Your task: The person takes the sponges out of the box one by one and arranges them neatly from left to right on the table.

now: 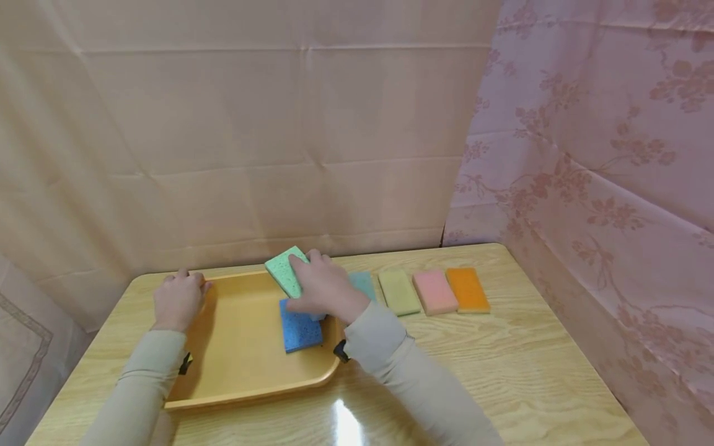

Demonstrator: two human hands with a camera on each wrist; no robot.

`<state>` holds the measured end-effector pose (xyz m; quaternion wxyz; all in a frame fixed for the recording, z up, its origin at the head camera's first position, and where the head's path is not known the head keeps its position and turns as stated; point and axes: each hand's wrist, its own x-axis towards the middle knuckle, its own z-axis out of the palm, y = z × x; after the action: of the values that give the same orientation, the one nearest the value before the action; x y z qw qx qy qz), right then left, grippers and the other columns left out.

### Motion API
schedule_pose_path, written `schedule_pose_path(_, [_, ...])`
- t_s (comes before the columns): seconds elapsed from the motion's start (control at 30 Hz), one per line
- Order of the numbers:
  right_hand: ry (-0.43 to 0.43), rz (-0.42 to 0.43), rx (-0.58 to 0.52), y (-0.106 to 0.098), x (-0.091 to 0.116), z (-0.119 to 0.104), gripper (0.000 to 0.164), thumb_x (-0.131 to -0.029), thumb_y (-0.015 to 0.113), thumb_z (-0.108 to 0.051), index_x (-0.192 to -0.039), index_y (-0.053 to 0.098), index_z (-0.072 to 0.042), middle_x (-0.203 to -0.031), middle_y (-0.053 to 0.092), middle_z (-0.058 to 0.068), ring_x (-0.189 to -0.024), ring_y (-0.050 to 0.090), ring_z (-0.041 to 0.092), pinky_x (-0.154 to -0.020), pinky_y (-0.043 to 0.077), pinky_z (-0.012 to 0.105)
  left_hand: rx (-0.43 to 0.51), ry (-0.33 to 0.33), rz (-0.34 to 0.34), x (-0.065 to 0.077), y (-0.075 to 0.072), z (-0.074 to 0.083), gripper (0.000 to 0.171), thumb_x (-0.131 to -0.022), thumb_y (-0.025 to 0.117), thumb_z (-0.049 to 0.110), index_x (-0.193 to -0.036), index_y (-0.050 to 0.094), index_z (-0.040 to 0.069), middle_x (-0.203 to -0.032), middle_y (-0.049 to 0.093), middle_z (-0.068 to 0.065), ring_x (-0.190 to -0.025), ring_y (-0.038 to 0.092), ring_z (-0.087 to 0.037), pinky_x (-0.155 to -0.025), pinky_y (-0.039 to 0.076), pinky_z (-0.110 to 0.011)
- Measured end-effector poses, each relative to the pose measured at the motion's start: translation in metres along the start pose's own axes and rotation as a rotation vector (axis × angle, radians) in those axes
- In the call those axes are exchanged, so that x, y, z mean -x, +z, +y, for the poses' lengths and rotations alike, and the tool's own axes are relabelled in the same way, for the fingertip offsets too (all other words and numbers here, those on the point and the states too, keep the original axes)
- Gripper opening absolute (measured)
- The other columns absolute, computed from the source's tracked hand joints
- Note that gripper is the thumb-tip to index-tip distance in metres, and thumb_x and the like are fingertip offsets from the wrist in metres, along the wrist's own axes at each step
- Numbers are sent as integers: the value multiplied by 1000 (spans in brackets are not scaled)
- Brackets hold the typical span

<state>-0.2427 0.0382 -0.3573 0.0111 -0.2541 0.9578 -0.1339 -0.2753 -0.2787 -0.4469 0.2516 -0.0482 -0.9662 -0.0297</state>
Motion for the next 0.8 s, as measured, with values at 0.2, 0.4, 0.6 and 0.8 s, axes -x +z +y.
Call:
schedule_pose_path(0.2, [69,21,-79,-4,20,26,88,-82,76,-42,-157,39,-13,-143,48,19,-102,55,24,-71,51,37,-8,7,9,0,0,0,25,-89,79,16,-82,70,-6,-81,62,-28,-61,58,-43,-47,50,-55])
schedule_pose_path(0.4, [147,37,-88,-3,38,59,88,-84,76,-43,-156,38,-10,-146,46,23,-115,57,32,-86,53,49,8,11,19,1,0,0,25,-89,79,16,-83,70,-7,-83,63,-29,-62,59,-45,-49,50,-56])
schedule_pose_path(0.6, [227,51,-118,-4,58,87,90,-85,76,-43,-157,36,-8,-150,42,26,-124,54,39,-94,50,56,22,3,10,2,0,-1,24,-89,78,16,-83,70,-6,-84,63,-30,-62,58,-46,-50,50,-57])
schedule_pose_path(0.8, [229,103,-89,-4,79,111,90,-85,76,-45,-154,39,-3,-146,47,28,-128,52,41,-98,47,57,28,10,27,2,0,0,24,-88,79,15,-82,69,-6,-82,62,-29,-61,57,-45,-48,49,-57])
